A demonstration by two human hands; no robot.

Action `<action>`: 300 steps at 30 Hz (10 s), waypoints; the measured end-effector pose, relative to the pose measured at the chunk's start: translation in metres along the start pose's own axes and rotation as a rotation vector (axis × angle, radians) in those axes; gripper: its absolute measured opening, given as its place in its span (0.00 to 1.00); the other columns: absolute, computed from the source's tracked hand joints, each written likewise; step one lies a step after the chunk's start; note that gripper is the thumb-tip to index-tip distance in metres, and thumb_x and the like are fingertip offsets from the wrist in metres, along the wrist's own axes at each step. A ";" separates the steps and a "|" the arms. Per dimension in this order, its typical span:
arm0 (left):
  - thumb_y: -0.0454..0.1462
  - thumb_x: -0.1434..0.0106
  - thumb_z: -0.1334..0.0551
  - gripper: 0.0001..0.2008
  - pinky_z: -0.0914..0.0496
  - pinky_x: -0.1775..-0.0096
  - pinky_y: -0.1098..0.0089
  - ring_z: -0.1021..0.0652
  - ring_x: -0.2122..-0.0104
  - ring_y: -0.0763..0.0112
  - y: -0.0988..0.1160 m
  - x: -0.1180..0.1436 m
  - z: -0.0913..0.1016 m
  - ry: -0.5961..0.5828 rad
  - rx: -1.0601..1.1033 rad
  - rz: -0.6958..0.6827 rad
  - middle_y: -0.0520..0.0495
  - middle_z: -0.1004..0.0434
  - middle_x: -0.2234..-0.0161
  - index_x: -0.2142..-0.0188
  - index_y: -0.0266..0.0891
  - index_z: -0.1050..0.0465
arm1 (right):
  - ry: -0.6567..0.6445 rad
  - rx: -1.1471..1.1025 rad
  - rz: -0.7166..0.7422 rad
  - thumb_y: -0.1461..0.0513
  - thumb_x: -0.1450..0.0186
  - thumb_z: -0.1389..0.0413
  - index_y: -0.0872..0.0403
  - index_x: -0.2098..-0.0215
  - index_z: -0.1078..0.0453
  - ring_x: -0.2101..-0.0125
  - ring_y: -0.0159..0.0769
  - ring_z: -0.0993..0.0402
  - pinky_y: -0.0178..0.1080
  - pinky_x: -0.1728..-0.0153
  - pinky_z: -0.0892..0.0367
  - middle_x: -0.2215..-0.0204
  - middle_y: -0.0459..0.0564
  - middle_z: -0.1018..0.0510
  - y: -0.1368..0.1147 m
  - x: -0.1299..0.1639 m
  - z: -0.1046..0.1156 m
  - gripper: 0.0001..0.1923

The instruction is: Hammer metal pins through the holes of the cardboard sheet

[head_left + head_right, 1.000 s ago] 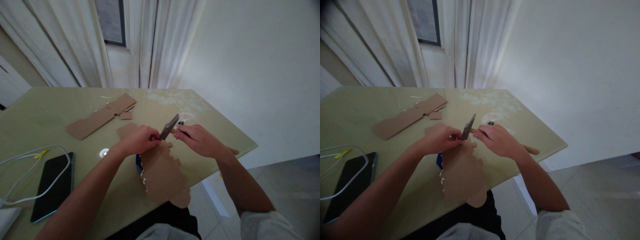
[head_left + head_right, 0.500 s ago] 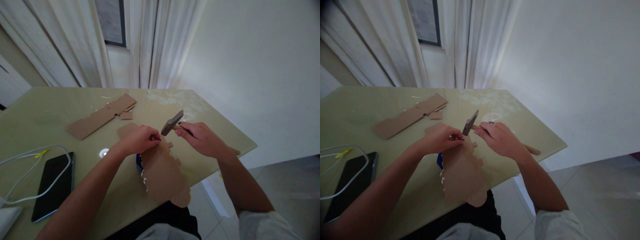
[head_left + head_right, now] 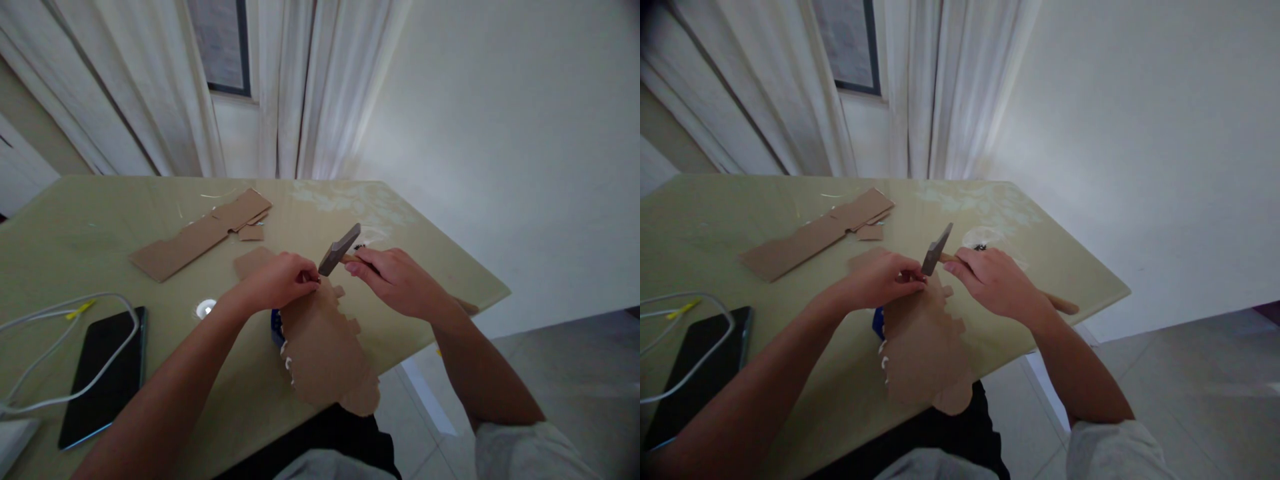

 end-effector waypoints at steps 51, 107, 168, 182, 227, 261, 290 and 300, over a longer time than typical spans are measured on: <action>0.52 0.38 0.27 0.19 0.33 0.57 0.62 0.23 0.56 0.57 0.003 0.004 -0.006 -0.062 -0.183 -0.081 0.44 0.23 0.57 0.57 0.41 0.21 | -0.054 0.041 0.019 0.52 0.17 0.50 0.54 0.60 0.24 0.68 0.38 0.29 0.41 0.64 0.49 0.69 0.50 0.20 -0.001 -0.001 -0.012 0.20; 0.65 0.39 0.32 0.52 0.30 0.39 0.52 0.24 0.39 0.44 -0.029 0.012 0.004 -0.065 -0.106 0.110 0.31 0.25 0.35 0.27 0.36 0.36 | 0.226 0.018 -0.218 0.48 0.19 0.50 0.52 0.58 0.22 0.68 0.40 0.25 0.40 0.67 0.47 0.67 0.51 0.16 0.045 -0.064 -0.058 0.22; 0.46 0.32 0.29 0.11 0.26 0.62 0.70 0.17 0.64 0.68 -0.013 0.010 0.022 0.228 0.351 0.038 0.47 0.12 0.64 0.61 0.41 0.14 | 0.197 0.078 -0.332 0.45 0.19 0.51 0.50 0.50 0.21 0.63 0.46 0.18 0.40 0.67 0.44 0.62 0.54 0.13 0.066 -0.057 -0.104 0.23; 0.41 0.30 0.31 0.06 0.31 0.68 0.74 0.20 0.68 0.72 0.005 0.005 0.006 0.118 0.289 0.002 0.51 0.15 0.68 0.62 0.43 0.15 | 0.197 0.081 -0.336 0.45 0.19 0.51 0.50 0.51 0.21 0.63 0.45 0.18 0.40 0.68 0.45 0.62 0.53 0.13 0.065 -0.056 -0.102 0.23; 0.41 0.29 0.31 0.06 0.31 0.67 0.72 0.20 0.70 0.72 0.001 0.008 -0.002 0.043 0.203 0.002 0.53 0.14 0.68 0.60 0.44 0.14 | 0.163 0.081 -0.333 0.47 0.19 0.50 0.50 0.51 0.21 0.62 0.45 0.17 0.40 0.66 0.42 0.61 0.54 0.12 0.064 -0.059 -0.106 0.21; 0.38 0.29 0.32 0.06 0.31 0.65 0.72 0.22 0.71 0.73 0.007 0.004 -0.006 0.054 0.200 -0.026 0.53 0.15 0.69 0.60 0.43 0.14 | 0.434 -0.266 -0.177 0.45 0.20 0.55 0.51 0.63 0.28 0.73 0.39 0.28 0.39 0.68 0.43 0.74 0.48 0.24 0.076 -0.045 -0.073 0.25; 0.38 0.32 0.32 0.06 0.29 0.64 0.70 0.18 0.68 0.69 0.002 -0.006 -0.010 0.097 0.198 -0.069 0.49 0.12 0.66 0.62 0.40 0.15 | 0.092 0.294 -0.052 0.46 0.17 0.66 0.54 0.57 0.26 0.71 0.42 0.25 0.42 0.68 0.51 0.69 0.55 0.17 0.018 0.004 -0.007 0.33; 0.37 0.32 0.32 0.05 0.30 0.64 0.70 0.18 0.69 0.69 0.001 -0.007 -0.010 0.088 0.196 -0.074 0.49 0.12 0.67 0.62 0.40 0.16 | 0.059 0.221 -0.026 0.45 0.17 0.65 0.53 0.58 0.27 0.69 0.42 0.24 0.41 0.67 0.48 0.69 0.54 0.18 0.017 0.002 -0.007 0.32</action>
Point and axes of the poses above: each hand's wrist, its own x-axis away from the middle knuckle, its own z-axis out of the back of the hand, y = z × x, the point moved 5 cm from there along -x, towards the middle knuckle
